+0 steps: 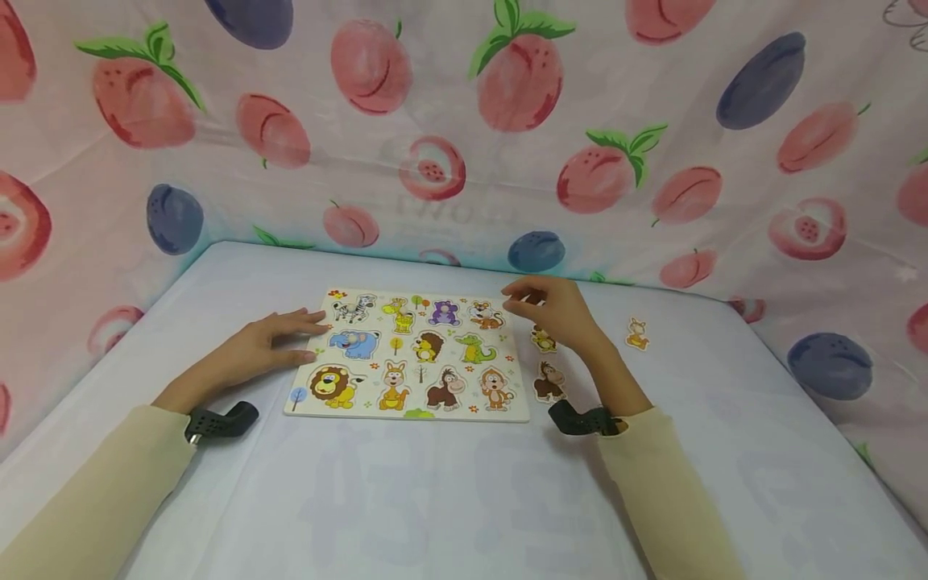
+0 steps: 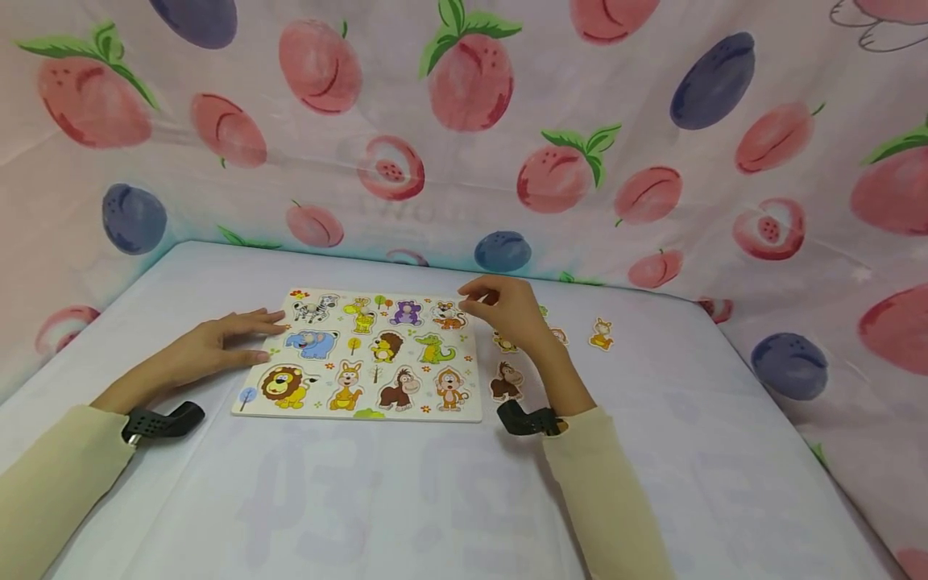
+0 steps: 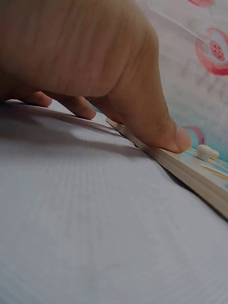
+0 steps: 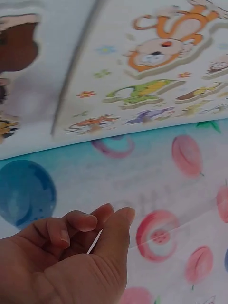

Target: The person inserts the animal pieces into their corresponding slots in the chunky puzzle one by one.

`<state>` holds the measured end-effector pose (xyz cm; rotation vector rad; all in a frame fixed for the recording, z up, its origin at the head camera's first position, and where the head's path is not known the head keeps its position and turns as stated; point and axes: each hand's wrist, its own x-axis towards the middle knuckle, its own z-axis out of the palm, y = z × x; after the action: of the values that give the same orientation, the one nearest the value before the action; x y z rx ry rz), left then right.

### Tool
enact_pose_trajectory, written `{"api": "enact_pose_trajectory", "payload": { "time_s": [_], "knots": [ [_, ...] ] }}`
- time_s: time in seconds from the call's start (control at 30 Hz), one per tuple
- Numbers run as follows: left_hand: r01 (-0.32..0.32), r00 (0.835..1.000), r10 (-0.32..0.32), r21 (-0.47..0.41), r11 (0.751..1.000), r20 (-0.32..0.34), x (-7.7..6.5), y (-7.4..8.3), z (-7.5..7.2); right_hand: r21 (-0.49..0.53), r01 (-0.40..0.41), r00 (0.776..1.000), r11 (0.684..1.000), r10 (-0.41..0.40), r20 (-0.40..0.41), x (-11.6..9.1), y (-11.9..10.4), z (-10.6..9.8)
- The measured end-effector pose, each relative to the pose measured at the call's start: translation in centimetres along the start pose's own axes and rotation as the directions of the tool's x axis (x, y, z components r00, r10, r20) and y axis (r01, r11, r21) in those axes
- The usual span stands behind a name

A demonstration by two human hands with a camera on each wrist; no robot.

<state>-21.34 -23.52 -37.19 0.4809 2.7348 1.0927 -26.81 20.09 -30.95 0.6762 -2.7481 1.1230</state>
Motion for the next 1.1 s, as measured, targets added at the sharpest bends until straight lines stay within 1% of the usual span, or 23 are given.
{"api": "enact_pose_trajectory", "payload": {
  "time_s": [0.07, 0.23, 0.37, 0.57, 0.77, 1.0, 1.1],
  "knots": [
    [0.0, 1.0, 0.0, -0.004, 1.0, 0.001, 0.0, 0.1, 0.1, 0.005, -0.016, 1.0, 1.0, 0.016, -0.002, -0.4, 0.5, -0.5],
    [-0.005, 1.0, 0.005, 0.005, 1.0, -0.001, 0.2, 0.1, 0.2, -0.025, -0.048, 0.999, 0.999, 0.048, -0.007, -1.2, 2.0, -1.6],
    [-0.008, 1.0, 0.008, 0.011, 1.0, 0.0, 0.2, 0.0, 0.2, -0.029, -0.09, 0.996, 0.996, 0.09, -0.006, -1.8, 2.8, -2.2],
    [0.005, 1.0, -0.005, 0.021, 1.0, -0.003, 0.1, 0.0, 0.1, -0.023, -0.161, 0.987, 0.987, 0.162, 0.016, -2.1, 4.4, -2.3],
    [0.0, 1.0, 0.0, 0.016, 1.0, 0.001, 0.2, 0.2, 0.2, -0.012, -0.248, 0.968, 0.969, 0.249, 0.036, -2.5, 6.6, -2.1],
    [-0.01, 1.0, 0.01, 0.011, 1.0, 0.003, 0.1, 0.1, 0.1, 0.012, -0.233, 0.971, 0.972, 0.233, 0.049, -2.7, 8.0, -1.7],
    [-0.012, 1.0, 0.012, 0.006, 1.0, 0.003, 0.1, 0.0, 0.0, 0.016, -0.256, 0.966, 0.967, 0.255, 0.054, -2.7, 8.3, -1.4]
  ]
}}
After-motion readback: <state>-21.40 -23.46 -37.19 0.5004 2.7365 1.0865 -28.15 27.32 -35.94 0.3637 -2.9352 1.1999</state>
